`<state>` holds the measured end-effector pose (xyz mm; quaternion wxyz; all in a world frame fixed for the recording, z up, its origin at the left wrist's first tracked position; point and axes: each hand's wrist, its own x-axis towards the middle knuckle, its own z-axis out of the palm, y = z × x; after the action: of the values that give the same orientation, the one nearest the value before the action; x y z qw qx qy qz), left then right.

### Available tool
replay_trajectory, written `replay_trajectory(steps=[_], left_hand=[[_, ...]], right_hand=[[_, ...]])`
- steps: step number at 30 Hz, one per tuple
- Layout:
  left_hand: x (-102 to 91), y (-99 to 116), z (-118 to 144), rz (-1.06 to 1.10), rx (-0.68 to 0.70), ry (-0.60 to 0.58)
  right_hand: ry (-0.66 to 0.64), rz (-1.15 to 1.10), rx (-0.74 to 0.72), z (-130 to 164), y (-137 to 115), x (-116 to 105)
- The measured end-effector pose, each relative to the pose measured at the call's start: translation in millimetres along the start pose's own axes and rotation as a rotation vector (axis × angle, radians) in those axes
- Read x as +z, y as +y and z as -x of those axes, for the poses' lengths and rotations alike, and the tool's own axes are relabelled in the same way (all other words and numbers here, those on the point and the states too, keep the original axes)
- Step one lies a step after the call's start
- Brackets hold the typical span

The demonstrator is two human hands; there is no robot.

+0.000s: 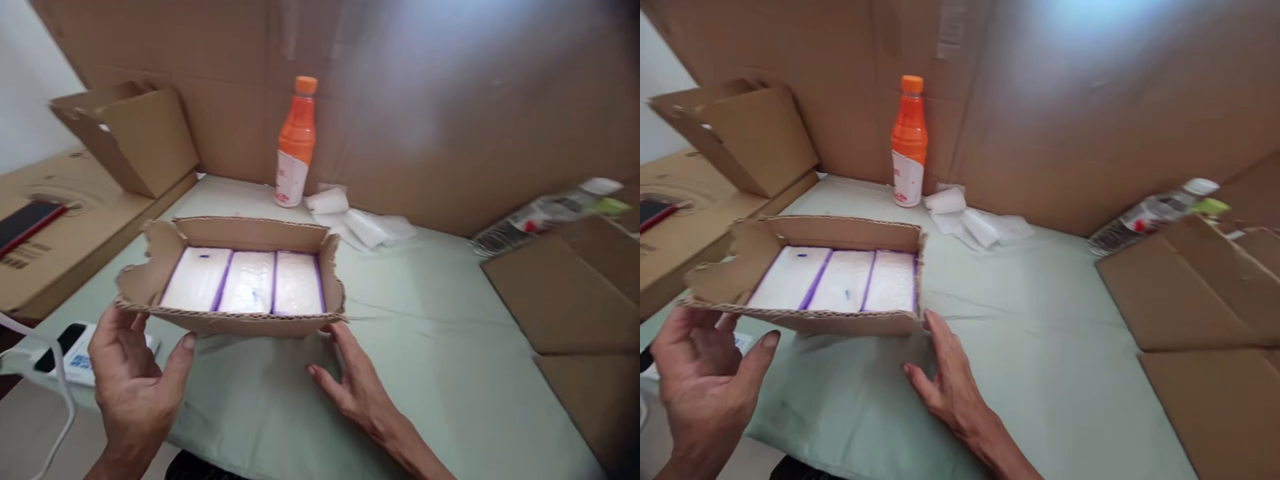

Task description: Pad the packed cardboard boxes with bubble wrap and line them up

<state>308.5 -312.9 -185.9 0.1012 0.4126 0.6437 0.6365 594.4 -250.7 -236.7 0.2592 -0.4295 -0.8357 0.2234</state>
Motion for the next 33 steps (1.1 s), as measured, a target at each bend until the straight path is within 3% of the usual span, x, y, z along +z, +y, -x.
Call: replay_trajectory(steps=[2, 6, 12, 17, 20, 23, 27, 30, 33], left_hand=[[13.5, -8, 7, 0.103, -0.13, -0.008], [32.9, -15, 3, 0.142, -0.262, 0.014], [81.0, -23, -25, 0.215, -0.233, -0.114], [121.5, -41, -26, 0.219, -0.282, -0.238], [128.8, -50, -20, 0.22, -0.364, -0.259], [130.3, -51, -19, 0.173, -0.346, -0.228], [134.0, -45, -23, 0.054, -0.328, -0.203], [136.1, -45, -26, 0.043, -0.324, -0.207], [135.3, -48, -26, 0.08, -0.312, -0.213]], right_hand=[[-0.049, -0.048, 0.047, -4, -5, 1], [-0.057, -0.096, 0.077, -21, -7, 0], [0.075, -0.237, 0.192, -52, 17, -17], [0.089, -0.191, 0.231, -53, 55, -48], [0.211, 0.027, 0.179, -56, 94, -80], [0.375, 0.275, 0.19, -83, 146, -106], [0.375, 0.405, 0.275, -140, 204, -111], [0.433, 0.362, 0.294, -163, 221, -113], [0.664, 0.309, 0.213, -147, 213, -130]])
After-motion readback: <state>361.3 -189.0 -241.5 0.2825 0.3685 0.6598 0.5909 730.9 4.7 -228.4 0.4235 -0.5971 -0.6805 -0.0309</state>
